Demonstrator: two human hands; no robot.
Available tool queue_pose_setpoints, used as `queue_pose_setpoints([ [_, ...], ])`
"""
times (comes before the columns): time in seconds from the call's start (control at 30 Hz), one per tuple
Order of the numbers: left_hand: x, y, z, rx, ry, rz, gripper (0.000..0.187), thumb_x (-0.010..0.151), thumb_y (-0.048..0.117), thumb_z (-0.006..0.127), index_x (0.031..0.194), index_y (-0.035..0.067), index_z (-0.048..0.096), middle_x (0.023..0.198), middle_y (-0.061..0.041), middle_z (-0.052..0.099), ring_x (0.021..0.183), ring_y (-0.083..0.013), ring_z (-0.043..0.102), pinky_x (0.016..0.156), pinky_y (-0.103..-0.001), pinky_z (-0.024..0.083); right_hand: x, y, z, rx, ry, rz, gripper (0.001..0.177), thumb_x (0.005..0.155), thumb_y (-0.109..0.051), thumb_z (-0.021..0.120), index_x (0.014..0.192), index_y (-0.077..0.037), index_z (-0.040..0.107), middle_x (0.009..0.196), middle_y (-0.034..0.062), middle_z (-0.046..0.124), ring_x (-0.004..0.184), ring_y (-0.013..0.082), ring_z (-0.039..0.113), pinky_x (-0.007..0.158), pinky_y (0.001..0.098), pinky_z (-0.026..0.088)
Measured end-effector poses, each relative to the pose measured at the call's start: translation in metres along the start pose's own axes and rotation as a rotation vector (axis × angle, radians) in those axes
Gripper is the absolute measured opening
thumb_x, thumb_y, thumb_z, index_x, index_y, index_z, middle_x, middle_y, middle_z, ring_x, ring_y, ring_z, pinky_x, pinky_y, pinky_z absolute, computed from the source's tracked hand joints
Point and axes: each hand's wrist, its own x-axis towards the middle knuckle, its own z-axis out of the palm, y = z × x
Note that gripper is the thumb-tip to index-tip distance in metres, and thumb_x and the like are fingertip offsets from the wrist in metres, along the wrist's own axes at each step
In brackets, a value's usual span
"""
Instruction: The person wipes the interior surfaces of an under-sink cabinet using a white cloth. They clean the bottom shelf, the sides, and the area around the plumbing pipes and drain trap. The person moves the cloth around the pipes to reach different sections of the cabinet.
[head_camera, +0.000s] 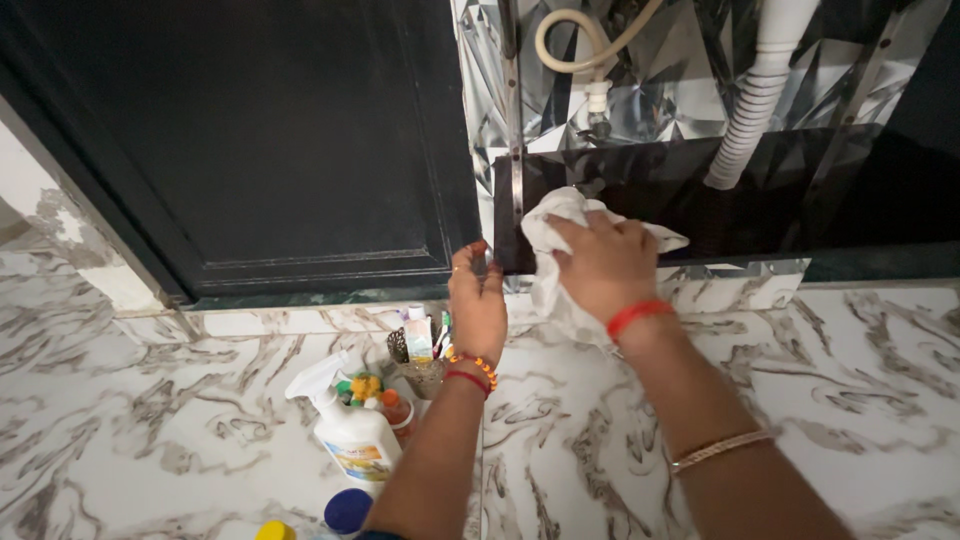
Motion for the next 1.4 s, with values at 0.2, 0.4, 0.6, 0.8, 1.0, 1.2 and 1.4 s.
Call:
queue_pose_setpoints([
  [0.2,0.000,0.021,-0.011,0.115,-0.046,-0.020,0.038,0.095,0.009,0.058,0.133,0.006,0.058,0.118,-0.023,0.066,0.107,-0.0337,0.068,0.093,-0.041,0.051,-0.010,-0.005,-0.010,0.176,-0.116,-0.224,0.052,0.087,-0.026,0.068,0.138,-0.034,0.064,0.126,0.0051,0.066,0.105,0.0361,0.061,0.094,0.0437,0.051],
  [0.4,0.004,0.009,-0.007,-0.112,-0.095,0.014,0.039,0.093,0.005,0.055,0.132,0.002,0.048,0.131,-0.017,0.067,0.103,-0.0304,0.074,0.087,-0.037,0.056,0.025,0.010,0.012,0.291,-0.170,-0.186,0.046,0.088,-0.026,0.069,0.132,-0.037,0.067,0.136,0.0052,0.061,0.116,0.0393,0.057,0.098,0.0479,0.048],
  [0.6,0.024,0.006,-0.018,0.152,-0.197,0.127,0.047,0.089,0.006,0.063,0.135,0.001,0.050,0.134,-0.020,0.066,0.127,-0.0373,0.063,0.108,-0.042,0.046,0.053,-0.001,0.020,0.221,-0.328,-0.077,0.046,0.088,-0.029,0.068,0.132,-0.043,0.065,0.141,-0.0012,0.055,0.132,0.0371,0.045,0.105,0.0624,0.036],
  [0.8,0.041,0.009,-0.021,0.352,-0.291,0.511,0.065,0.080,0.002,0.062,0.143,-0.001,0.046,0.148,-0.025,0.051,0.138,-0.0406,0.046,0.114,-0.052,0.034,0.031,0.014,0.005,0.311,-0.436,-0.151,0.049,0.089,-0.025,0.067,0.135,-0.042,0.064,0.139,-0.0046,0.060,0.124,0.0341,0.053,0.107,0.0554,0.039],
  [1.0,0.066,0.009,-0.014,0.534,-0.372,0.526,0.062,0.087,0.008,0.064,0.147,0.001,0.051,0.129,-0.016,0.063,0.127,-0.0359,0.057,0.113,-0.053,0.036,0.057,0.023,0.033,0.482,-0.272,-0.158,0.043,0.081,-0.020,0.074,0.122,-0.034,0.075,0.128,-0.0010,0.072,0.117,0.0321,0.061,0.104,0.0416,0.047],
  [1.2,0.084,0.052,-0.010,0.596,-0.501,0.499,0.046,0.076,0.019,0.076,0.113,-0.006,0.065,0.139,-0.031,0.051,0.126,-0.0449,0.051,0.105,-0.046,0.043,0.066,0.021,0.035,0.418,-0.368,-0.044,0.043,0.082,-0.030,0.077,0.125,-0.033,0.073,0.125,0.0032,0.071,0.122,0.0322,0.060,0.106,0.0408,0.046],
  [1.4,0.094,0.060,-0.015,0.532,-0.623,0.468,0.028,0.082,0.014,0.068,0.101,-0.005,0.072,0.111,-0.029,0.069,0.108,-0.0459,0.066,0.093,-0.048,0.054,0.060,0.038,0.035,0.507,-0.420,-0.202,0.041,0.087,-0.036,0.066,0.127,-0.030,0.071,0.127,0.0026,0.074,0.119,0.0344,0.060,0.108,0.0418,0.044],
])
